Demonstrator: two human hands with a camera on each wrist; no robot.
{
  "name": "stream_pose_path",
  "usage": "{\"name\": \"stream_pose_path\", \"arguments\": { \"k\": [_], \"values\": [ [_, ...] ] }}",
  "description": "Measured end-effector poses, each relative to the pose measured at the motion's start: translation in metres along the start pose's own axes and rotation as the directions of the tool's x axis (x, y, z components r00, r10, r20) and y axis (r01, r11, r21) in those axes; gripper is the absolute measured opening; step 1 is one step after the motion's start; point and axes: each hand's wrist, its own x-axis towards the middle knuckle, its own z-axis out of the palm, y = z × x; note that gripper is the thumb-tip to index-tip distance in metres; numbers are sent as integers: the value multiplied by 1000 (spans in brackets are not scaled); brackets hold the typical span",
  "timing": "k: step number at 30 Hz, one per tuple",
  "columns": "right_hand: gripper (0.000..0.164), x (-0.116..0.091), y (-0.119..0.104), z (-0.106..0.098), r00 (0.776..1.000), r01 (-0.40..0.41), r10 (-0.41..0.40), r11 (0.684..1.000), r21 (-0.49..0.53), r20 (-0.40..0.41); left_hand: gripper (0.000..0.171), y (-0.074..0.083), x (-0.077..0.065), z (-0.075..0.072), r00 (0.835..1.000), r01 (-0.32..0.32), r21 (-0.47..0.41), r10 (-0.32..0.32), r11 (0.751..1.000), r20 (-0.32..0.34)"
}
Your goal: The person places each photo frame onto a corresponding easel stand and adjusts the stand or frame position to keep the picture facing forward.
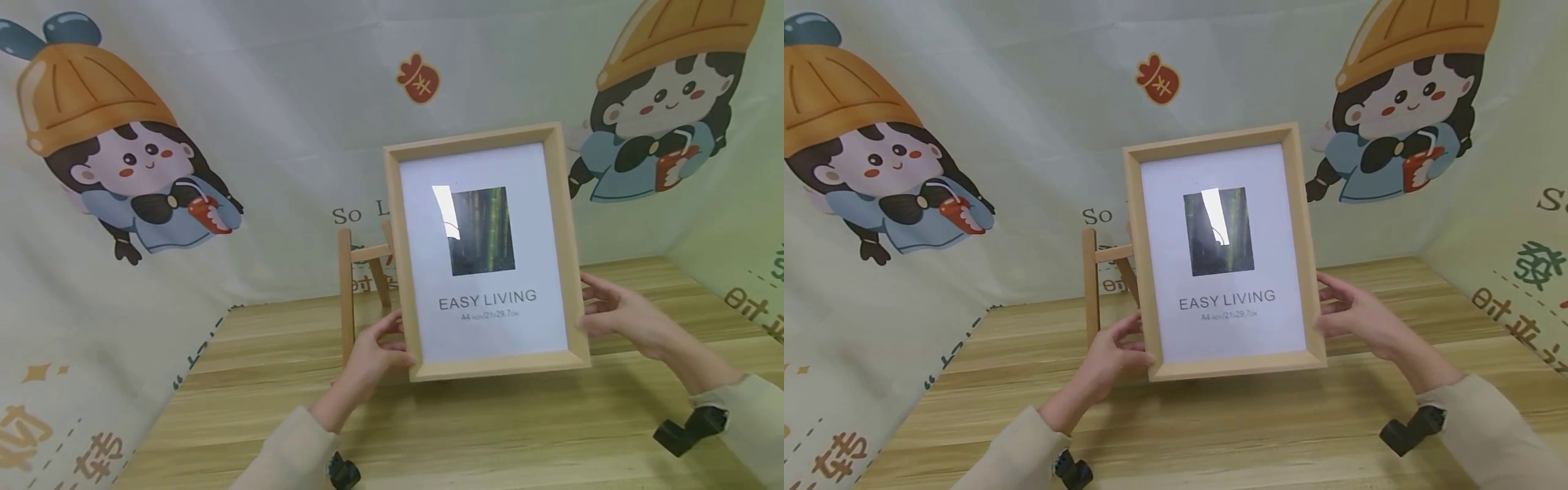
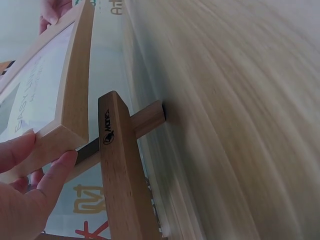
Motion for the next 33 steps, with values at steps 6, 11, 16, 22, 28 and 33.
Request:
{"name": "stream_pose_path", "arguments": {
  "k": [6,11,16,22,28,33],
  "values": [
    [83,7,-2,7,1000,16,-17,999,37,4,80,1,-1,-6,999,-16,-5,16,1000,-33],
    [83,12,-3,11,1000,25,-25,999,40,-2,80,1,-1,-12,999,-27,11,27,1000,-43],
    [82,17,-6,17,1000,28,-28,999,37,-4,79,1,-2,-19,998,-24,34,26,999,-52],
    [83,23,-9,23,1000,22,-22,998,55,-8,77,3,-2,-26,996,-35,77,40,996,-76],
    [83,27,-13,29,999,42,-41,996,80,-6,77,4,-3,-33,995,-38,90,46,995,-92],
    [83,30,-15,32,999,46,-46,996,70,-4,77,7,-4,-38,997,-18,78,25,997,-79]
  ]
}}
